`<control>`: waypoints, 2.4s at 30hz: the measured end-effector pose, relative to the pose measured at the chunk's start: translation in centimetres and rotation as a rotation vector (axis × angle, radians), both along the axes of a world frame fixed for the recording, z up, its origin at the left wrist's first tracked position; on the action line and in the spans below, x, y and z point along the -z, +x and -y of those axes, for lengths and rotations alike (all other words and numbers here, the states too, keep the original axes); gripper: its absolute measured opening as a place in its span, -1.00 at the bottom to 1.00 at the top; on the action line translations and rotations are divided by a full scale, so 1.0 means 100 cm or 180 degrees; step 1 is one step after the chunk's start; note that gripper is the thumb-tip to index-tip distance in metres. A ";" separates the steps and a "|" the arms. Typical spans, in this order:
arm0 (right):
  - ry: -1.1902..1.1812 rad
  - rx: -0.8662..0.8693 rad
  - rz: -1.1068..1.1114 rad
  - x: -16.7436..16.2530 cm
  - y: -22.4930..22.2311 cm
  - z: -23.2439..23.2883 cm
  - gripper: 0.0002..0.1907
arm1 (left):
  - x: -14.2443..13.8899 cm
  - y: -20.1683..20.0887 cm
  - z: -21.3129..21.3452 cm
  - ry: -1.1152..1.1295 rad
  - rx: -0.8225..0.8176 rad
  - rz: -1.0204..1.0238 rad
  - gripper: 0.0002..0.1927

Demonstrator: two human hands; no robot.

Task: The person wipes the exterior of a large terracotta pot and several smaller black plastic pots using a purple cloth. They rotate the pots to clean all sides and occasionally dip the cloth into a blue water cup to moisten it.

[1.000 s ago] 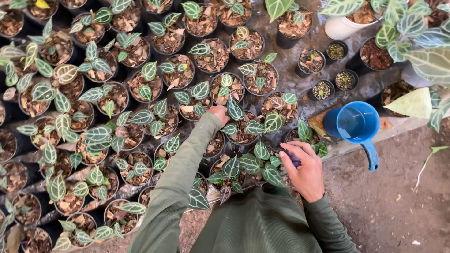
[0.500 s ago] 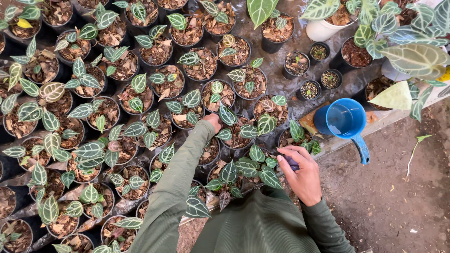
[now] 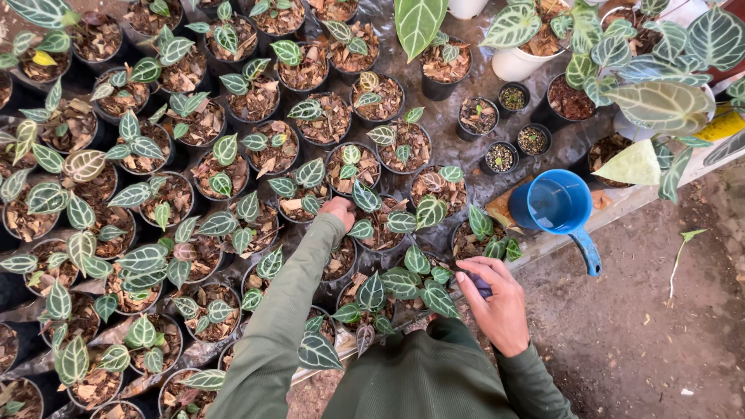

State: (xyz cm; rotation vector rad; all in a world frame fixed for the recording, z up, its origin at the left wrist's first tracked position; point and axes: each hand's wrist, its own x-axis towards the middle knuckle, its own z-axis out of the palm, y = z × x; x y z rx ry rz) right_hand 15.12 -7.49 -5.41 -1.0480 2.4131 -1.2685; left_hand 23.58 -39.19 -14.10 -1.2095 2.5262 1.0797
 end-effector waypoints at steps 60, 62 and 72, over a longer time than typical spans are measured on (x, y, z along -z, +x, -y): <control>-0.0246 -0.1138 0.3308 0.029 -0.170 -0.182 -0.66 | -0.058 -0.007 -0.307 0.1408 -0.0842 -0.2552 -0.66; -0.0396 -0.1129 0.3403 0.029 -0.172 -0.183 -0.69 | -0.057 -0.001 -0.313 0.1614 -0.0922 -0.2632 -0.65; -0.0519 -0.0941 0.3348 0.011 -0.171 -0.196 -0.76 | -0.071 0.017 -0.342 0.2279 -0.0774 -0.3552 -0.64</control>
